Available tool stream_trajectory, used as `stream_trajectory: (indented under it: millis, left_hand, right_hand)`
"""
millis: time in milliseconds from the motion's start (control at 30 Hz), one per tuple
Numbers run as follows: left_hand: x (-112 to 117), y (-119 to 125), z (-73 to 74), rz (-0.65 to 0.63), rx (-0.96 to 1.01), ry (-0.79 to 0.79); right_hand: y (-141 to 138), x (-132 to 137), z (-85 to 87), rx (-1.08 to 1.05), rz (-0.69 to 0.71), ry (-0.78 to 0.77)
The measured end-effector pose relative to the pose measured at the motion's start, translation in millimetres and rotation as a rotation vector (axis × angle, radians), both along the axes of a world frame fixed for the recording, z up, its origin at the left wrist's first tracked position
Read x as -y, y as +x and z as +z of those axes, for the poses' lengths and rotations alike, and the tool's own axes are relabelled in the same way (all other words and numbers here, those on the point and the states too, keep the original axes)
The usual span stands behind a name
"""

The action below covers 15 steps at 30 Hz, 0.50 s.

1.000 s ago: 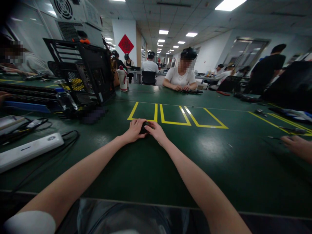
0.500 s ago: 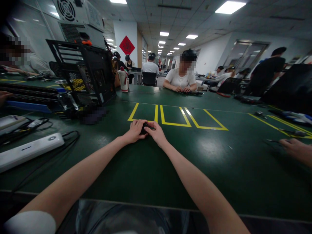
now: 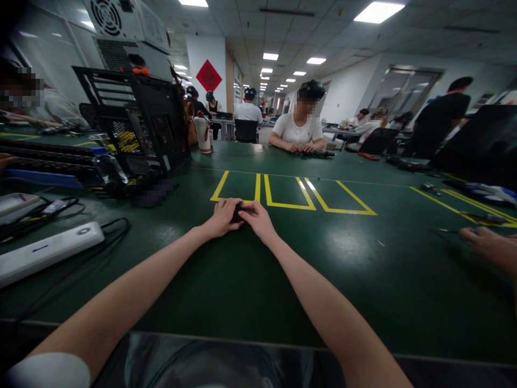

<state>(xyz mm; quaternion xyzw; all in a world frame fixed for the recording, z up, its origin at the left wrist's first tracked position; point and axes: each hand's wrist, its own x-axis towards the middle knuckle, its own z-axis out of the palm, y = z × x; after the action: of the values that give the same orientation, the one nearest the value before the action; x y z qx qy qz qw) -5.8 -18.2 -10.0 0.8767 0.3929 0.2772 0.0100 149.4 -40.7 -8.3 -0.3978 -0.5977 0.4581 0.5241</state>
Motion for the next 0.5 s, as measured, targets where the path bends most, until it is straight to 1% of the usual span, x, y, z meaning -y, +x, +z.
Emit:
stream_trajectory:
  millis: [67, 100, 167, 233, 300, 367, 500]
  left_hand:
    - [0.3, 0.1, 0.3, 0.008, 0.001, -0.009]
    - [0.5, 0.1, 0.4, 0.007, 0.002, -0.013]
    - [0.7, -0.4, 0.8, 0.001, 0.006, -0.020]
    - [0.7, -0.9, 1.4, -0.004, 0.004, -0.028]
    - [0.7, -1.2, 1.9, -0.002, -0.001, -0.036]
    - [0.5, -0.9, 2.2, -0.005, -0.004, -0.040]
    - [-0.2, 0.2, 1.6, -0.010, -0.005, -0.027]
  right_hand:
    - [-0.5, -2.4, -1.6, 0.004, -0.028, -0.033]
    - [-0.2, -3.3, -2.1, 0.010, -0.019, -0.053]
    - [1.0, -3.8, -2.3, 0.004, 0.034, -0.063]
    - [2.6, -2.8, -1.3, -0.028, 0.106, -0.028]
    - [3.8, -1.0, -0.2, -0.049, 0.136, 0.001]
    - [4.0, 0.1, 0.0, -0.035, 0.123, -0.015]
    - [2.2, -2.6, -3.4, -0.035, 0.043, -0.085]
